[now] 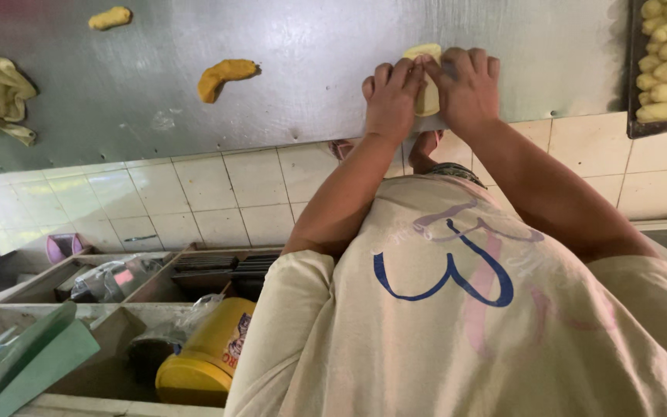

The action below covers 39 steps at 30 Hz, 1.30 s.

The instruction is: The person flattens a piece of dough on a metal table using a small rolling pin, places a yellow filling piece on it, folds the dough around the filling, and rolls it into a cylinder. Finished dough rolls are placed onto trays holding rows of similar pieces.

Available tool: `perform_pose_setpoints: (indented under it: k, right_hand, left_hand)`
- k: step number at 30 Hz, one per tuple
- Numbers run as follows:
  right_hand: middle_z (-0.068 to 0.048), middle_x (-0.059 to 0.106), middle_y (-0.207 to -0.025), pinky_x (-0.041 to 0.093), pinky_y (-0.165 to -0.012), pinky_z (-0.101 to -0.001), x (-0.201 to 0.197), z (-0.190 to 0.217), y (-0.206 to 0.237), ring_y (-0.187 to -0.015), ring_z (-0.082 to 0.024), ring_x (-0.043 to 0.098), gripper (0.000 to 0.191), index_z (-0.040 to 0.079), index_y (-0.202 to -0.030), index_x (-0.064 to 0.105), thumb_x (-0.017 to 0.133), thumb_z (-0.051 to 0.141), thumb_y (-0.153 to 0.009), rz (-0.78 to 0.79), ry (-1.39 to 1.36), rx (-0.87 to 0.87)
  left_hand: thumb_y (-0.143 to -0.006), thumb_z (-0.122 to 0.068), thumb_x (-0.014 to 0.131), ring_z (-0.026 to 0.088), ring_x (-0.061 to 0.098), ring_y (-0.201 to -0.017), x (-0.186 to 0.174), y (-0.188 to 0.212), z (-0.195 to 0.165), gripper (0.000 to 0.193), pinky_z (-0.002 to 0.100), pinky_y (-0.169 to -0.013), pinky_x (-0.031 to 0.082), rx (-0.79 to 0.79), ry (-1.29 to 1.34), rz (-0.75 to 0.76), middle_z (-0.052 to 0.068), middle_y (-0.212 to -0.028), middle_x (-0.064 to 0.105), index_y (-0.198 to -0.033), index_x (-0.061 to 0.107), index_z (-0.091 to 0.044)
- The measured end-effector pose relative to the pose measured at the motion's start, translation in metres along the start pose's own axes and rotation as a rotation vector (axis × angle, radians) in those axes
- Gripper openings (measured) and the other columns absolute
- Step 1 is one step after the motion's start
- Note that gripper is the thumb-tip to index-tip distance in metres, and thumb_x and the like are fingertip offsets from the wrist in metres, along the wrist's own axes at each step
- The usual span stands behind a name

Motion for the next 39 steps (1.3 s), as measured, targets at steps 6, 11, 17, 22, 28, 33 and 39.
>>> perform_pose_setpoints:
  k: [6, 11, 17, 22, 28, 33, 39]
  right_hand:
    - [-0.004, 0.058, -0.13, 0.036, -0.101, -0.0448, -0.008, 0.002, -0.002, -0.119, -0.028, 0.048, 0.027, 0.019, -0.124, 0.079, 0.066, 0.014, -0.1, 0.07, 0.013, -0.094]
    - [-0.008, 0.063, -0.126, 0.041, -0.097, -0.0502, 0.012, -0.031, -0.025, -0.117, -0.036, 0.053, 0.016, 0.008, -0.105, 0.074, 0.074, 0.024, -0.105, 0.246, -0.213, 0.003]
    - [-0.011, 0.063, -0.113, 0.051, -0.094, -0.043, 0.05, -0.053, -0.048, -0.111, -0.036, 0.062, 0.028, 0.006, -0.111, 0.067, 0.076, 0.018, -0.087, 0.607, -0.477, 0.092]
    - [-0.006, 0.065, -0.113, 0.05, -0.102, -0.0359, 0.028, -0.041, -0.029, -0.115, -0.028, 0.062, 0.023, 0.013, -0.111, 0.07, 0.08, 0.017, -0.09, 0.386, -0.121, -0.333]
    - [-0.007, 0.062, -0.121, 0.043, -0.1, -0.0418, 0.017, -0.04, -0.006, -0.118, -0.03, 0.059, 0.033, 0.017, -0.111, 0.069, 0.088, 0.03, -0.087, 0.176, -0.224, -0.176]
    - [-0.008, 0.061, -0.13, 0.035, -0.098, -0.0506, 0.047, -0.054, -0.04, -0.119, -0.032, 0.051, 0.067, 0.027, -0.139, 0.066, 0.085, 0.043, -0.078, 0.426, -0.363, 0.043]
    - [-0.006, 0.057, -0.131, 0.028, -0.105, -0.0519, 0.03, -0.059, -0.022, -0.129, -0.032, 0.046, 0.038, 0.023, -0.128, 0.074, 0.082, 0.026, -0.09, 0.287, -0.481, 0.057]
  left_hand:
    - [-0.093, -0.024, 0.069, 0.024, 0.045, -0.113, -0.009, -0.001, 0.007, 0.034, 0.047, -0.096, 0.031, 0.067, -0.063, 0.039, -0.009, -0.123, 0.057, -0.127, 0.07, -0.02]
    - [-0.085, -0.032, 0.077, 0.022, 0.047, -0.115, -0.011, -0.022, 0.022, 0.018, 0.046, -0.096, 0.031, -0.032, 0.08, -0.023, -0.008, -0.118, 0.059, -0.101, 0.07, -0.029]
    - [-0.074, -0.026, 0.083, 0.019, 0.053, -0.109, 0.009, -0.063, 0.028, 0.03, 0.046, -0.09, 0.032, -0.012, 0.157, 0.273, -0.012, -0.102, 0.065, -0.1, 0.069, -0.026]
    - [-0.082, -0.018, 0.08, 0.021, 0.053, -0.112, -0.011, -0.037, 0.016, 0.031, 0.044, -0.092, 0.034, 0.408, 0.008, -0.051, -0.003, -0.114, 0.059, -0.109, 0.064, -0.02]
    - [-0.082, -0.035, 0.084, 0.019, 0.051, -0.112, 0.0, -0.014, 0.027, 0.029, 0.044, -0.093, 0.033, 0.097, 0.203, 0.003, -0.009, -0.111, 0.058, -0.103, 0.065, -0.031]
    - [-0.071, -0.036, 0.084, 0.026, 0.049, -0.116, 0.007, -0.032, 0.037, 0.047, 0.049, -0.09, 0.036, -0.17, 0.217, 0.124, -0.004, -0.12, 0.054, -0.114, 0.069, -0.029]
    - [-0.077, -0.042, 0.089, 0.026, 0.049, -0.114, 0.011, -0.022, 0.041, 0.038, 0.05, -0.092, 0.037, -0.272, 0.291, 0.059, -0.004, -0.116, 0.055, -0.111, 0.074, -0.036]
Point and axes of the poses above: each hand's wrist, its own y-axis away from the middle knuckle, its own x-axis out of the palm, z = x × y, the point moved 6 cm from there along -y, towards the middle knuckle
